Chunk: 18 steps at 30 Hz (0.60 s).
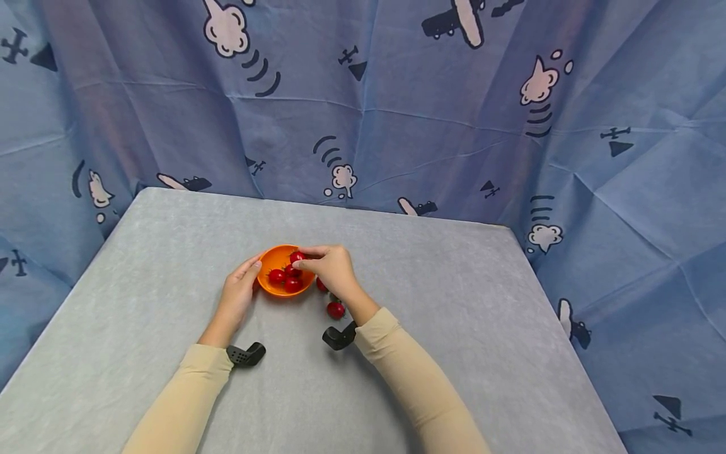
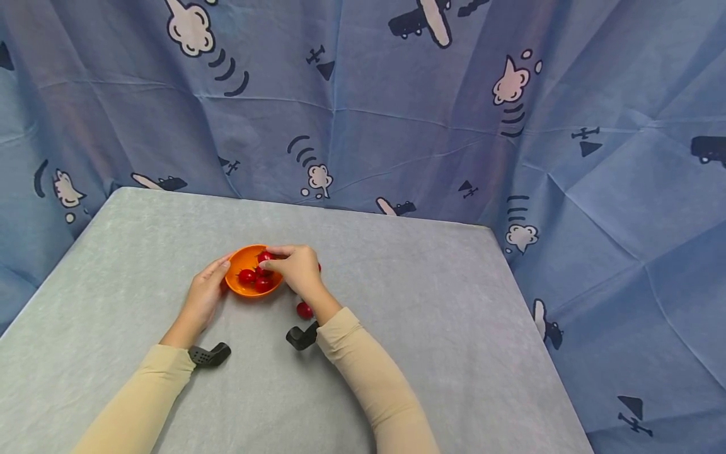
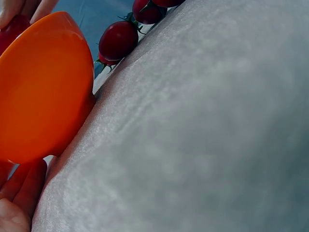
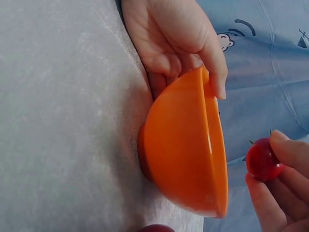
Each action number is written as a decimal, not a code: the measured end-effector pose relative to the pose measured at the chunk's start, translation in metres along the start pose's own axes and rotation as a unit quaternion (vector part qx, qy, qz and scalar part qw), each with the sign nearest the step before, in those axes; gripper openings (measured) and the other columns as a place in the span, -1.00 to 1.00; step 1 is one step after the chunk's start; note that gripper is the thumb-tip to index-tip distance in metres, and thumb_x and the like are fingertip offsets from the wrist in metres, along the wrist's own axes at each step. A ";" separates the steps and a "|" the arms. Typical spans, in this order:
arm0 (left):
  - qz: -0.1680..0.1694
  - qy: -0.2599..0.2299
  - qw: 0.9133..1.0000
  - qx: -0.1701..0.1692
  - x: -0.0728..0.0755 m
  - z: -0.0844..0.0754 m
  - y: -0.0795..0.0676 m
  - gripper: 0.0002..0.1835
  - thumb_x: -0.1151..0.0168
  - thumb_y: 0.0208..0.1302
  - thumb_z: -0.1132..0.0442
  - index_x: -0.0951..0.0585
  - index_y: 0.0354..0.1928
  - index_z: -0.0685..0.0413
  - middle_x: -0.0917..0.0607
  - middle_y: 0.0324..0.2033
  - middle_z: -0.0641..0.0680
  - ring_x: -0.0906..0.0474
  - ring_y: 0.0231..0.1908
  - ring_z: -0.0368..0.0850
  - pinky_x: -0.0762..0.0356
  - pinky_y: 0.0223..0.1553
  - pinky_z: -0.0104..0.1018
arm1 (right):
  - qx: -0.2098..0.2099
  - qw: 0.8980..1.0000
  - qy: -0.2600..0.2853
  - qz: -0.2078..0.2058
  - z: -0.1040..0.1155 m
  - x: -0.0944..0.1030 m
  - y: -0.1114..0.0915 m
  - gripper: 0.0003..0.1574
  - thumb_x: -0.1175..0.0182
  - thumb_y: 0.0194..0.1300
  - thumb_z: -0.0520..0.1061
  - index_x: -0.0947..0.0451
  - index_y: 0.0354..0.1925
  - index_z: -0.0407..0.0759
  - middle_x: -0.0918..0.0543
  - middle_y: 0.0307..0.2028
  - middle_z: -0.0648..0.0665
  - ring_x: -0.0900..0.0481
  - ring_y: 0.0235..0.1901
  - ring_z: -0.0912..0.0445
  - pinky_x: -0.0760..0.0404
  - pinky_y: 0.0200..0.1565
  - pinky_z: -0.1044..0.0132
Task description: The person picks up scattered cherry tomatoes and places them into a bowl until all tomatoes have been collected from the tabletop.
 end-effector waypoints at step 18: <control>0.001 0.007 1.000 -0.002 0.001 0.003 0.002 -0.46 0.11 0.58 0.05 -0.31 0.46 0.14 -0.33 0.47 0.10 -0.21 0.48 -0.10 -0.18 0.51 -0.19 | 0.015 1.000 -0.019 0.016 0.007 -0.023 0.015 -0.59 -0.54 0.04 -0.10 -0.78 -0.07 -0.08 -0.80 -0.11 -0.07 -0.65 0.13 0.06 -0.63 0.19 0.29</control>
Point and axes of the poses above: each hand's wrist, its own y-axis towards the middle knuckle, its own x-axis out of the back of the hand, z = x × y, the point moved 5 cm from there along y, towards the middle knuckle
